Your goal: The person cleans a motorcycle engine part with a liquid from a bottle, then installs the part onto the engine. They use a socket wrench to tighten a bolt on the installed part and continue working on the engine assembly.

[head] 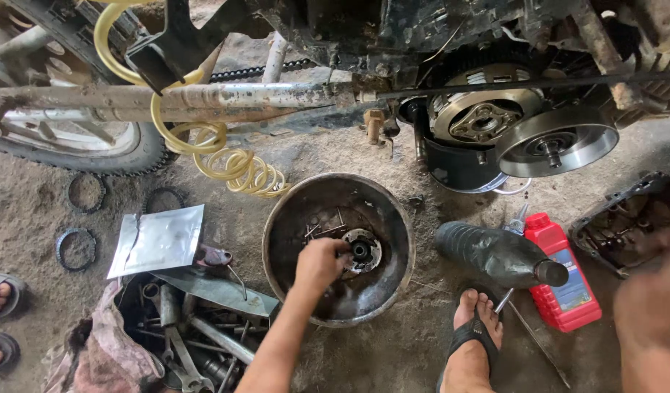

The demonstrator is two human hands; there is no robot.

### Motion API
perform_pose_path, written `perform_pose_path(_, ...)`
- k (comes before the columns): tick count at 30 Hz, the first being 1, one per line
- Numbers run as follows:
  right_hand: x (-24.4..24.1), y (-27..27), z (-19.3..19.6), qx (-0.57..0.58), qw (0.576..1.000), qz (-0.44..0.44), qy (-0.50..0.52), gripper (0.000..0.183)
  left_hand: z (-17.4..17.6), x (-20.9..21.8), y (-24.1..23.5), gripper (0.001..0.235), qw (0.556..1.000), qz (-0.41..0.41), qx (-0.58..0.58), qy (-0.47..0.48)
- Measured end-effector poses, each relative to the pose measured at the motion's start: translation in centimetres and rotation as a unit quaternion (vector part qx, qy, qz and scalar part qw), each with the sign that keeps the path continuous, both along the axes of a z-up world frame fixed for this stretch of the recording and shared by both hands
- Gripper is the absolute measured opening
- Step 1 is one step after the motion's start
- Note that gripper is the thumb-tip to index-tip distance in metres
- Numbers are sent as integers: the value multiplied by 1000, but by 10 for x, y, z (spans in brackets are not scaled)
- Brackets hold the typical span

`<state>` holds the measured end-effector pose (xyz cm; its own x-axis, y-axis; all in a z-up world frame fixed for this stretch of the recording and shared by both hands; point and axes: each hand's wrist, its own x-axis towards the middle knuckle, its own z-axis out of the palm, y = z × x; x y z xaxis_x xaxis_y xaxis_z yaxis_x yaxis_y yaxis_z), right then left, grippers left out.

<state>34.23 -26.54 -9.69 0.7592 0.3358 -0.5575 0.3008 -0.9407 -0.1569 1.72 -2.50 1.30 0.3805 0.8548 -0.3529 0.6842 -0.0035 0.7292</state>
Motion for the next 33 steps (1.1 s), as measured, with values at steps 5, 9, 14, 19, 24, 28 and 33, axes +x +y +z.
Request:
perform_pose_path(5,-23,3,9,-117,993,-24,-11,81,4,8,-11,17,987,-84,98,91)
perform_pose_path(9,-67,139,212,325,829,452,56,45,-19,-3,-8,15,965,-176,185,63)
perform_pose_path(14,-112,177,200,196,804,529,186,48,-35,-13,-1,18,953,-210,220,0)
perform_pose_path(19,-123,169,101,211,744,633,46,70,-46,-21,1,20,968,-201,143,-51)
perform_pose_path(24,-133,184,106,181,732,656,30,88,-42,-22,-2,22,977,-148,121,-97)
perform_pose_path(28,-146,206,140,77,736,670,61,96,-58,-24,-3,21,963,-51,105,-241)
perform_pose_path(33,-146,208,130,71,739,666,78,96,-88,-37,2,16,847,203,-263,-414)
